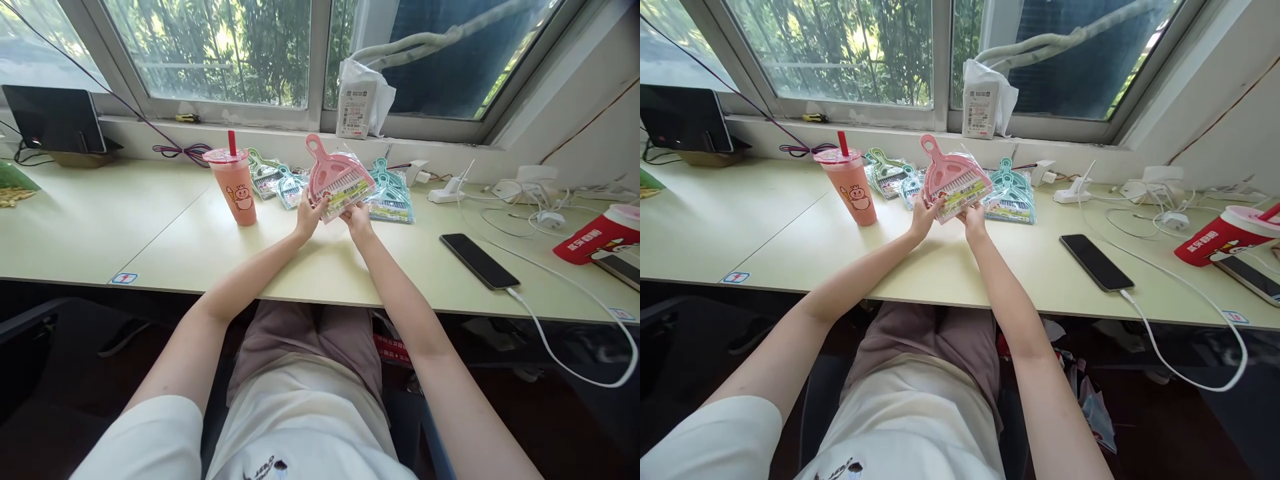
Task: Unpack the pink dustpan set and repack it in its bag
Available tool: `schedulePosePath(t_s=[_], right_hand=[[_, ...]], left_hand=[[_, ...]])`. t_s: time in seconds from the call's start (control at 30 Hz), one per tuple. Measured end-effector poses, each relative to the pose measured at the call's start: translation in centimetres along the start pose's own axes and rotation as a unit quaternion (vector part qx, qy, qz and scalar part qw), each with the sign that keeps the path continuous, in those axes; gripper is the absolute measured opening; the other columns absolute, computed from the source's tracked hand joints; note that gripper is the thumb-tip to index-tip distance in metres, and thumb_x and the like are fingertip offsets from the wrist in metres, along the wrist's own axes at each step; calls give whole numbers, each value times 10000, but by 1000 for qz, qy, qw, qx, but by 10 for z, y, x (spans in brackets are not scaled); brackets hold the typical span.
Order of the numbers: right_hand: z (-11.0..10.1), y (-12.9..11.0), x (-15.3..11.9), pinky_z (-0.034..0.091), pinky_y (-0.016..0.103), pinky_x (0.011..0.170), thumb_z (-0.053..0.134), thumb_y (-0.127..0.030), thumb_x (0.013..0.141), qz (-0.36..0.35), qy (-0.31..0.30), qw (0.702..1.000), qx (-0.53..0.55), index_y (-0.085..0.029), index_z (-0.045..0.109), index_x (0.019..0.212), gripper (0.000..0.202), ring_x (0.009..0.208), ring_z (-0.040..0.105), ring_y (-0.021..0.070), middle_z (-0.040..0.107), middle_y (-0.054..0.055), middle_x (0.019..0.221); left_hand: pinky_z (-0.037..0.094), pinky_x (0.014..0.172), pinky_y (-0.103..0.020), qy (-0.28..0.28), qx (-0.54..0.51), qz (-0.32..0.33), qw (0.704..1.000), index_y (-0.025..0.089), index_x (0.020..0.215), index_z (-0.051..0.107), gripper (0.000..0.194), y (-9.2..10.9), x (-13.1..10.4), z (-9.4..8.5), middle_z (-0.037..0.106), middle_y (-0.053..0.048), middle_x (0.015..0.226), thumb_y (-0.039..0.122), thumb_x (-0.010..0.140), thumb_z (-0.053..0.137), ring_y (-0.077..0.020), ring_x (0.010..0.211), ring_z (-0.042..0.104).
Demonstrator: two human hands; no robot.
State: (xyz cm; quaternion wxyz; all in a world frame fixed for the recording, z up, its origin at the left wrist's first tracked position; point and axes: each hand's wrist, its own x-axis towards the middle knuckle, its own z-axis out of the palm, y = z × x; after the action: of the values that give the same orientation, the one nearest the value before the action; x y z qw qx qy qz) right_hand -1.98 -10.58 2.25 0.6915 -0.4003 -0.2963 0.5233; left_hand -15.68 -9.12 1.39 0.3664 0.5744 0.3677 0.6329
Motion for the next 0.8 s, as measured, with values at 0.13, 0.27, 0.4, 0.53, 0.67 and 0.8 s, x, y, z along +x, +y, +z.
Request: schedulePosePath(t_s=[0.13, 0.27, 0.4, 0.53, 0.67, 0.8], right_hand=[[-4, 0, 6, 651, 338, 878, 610, -84, 858, -38, 18, 999, -19, -238, 594, 955, 183, 778, 738, 123, 714, -43, 799], [-8, -3, 9, 643, 302, 855, 635, -87, 837, -67, 2, 997, -25, -247, 611, 994, 226, 790, 735, 118, 705, -46, 807], [-10, -8, 8, 646, 302, 878, 616, -43, 812, -50, 15, 999, -9, -236, 605, 969, 249, 793, 742, 117, 695, -58, 768], [-8, -9, 8, 659, 304, 873, 657, -48, 809, -43, -9, 999, -8, -233, 584, 942, 239, 803, 756, 117, 717, -58, 775], [-6, -9, 7, 671, 327, 857, 690, -60, 810, -34, -43, 998, -20, -234, 582, 938, 241, 828, 769, 134, 730, -55, 774], [-4, -12, 2, 665, 353, 874, 681, -84, 839, -19, -28, 999, -23, -225, 587, 922, 188, 849, 776, 152, 736, -36, 786]], left_hand=[[638, 795, -429, -116, -41, -92, 988, 222, 1453, 504, 704, 7, -8, -1, 772, -113, 1117, 555, 869, 713, -253, 829, 769], [625, 843, -446, -319, -16, -169, 932, 144, 1227, 679, 629, 11, -14, -3, 787, -190, 1115, 613, 809, 720, -306, 933, 780], [600, 948, -421, -303, -22, -141, 942, 188, 1224, 689, 597, 10, -12, -3, 692, -168, 1394, 600, 793, 724, -342, 1358, 608], [564, 1028, -415, -193, -76, -117, 971, 249, 1378, 579, 569, 8, -4, -3, 604, -104, 1516, 556, 901, 629, -294, 1391, 582], [589, 993, -451, -122, -85, -115, 982, 189, 1292, 601, 526, 4, -1, -3, 725, -131, 1294, 471, 865, 723, -310, 1218, 689], [640, 859, -437, -99, -88, -97, 986, 175, 1222, 623, 509, 3, -2, 1, 759, -124, 1166, 474, 838, 771, -314, 1081, 737]])
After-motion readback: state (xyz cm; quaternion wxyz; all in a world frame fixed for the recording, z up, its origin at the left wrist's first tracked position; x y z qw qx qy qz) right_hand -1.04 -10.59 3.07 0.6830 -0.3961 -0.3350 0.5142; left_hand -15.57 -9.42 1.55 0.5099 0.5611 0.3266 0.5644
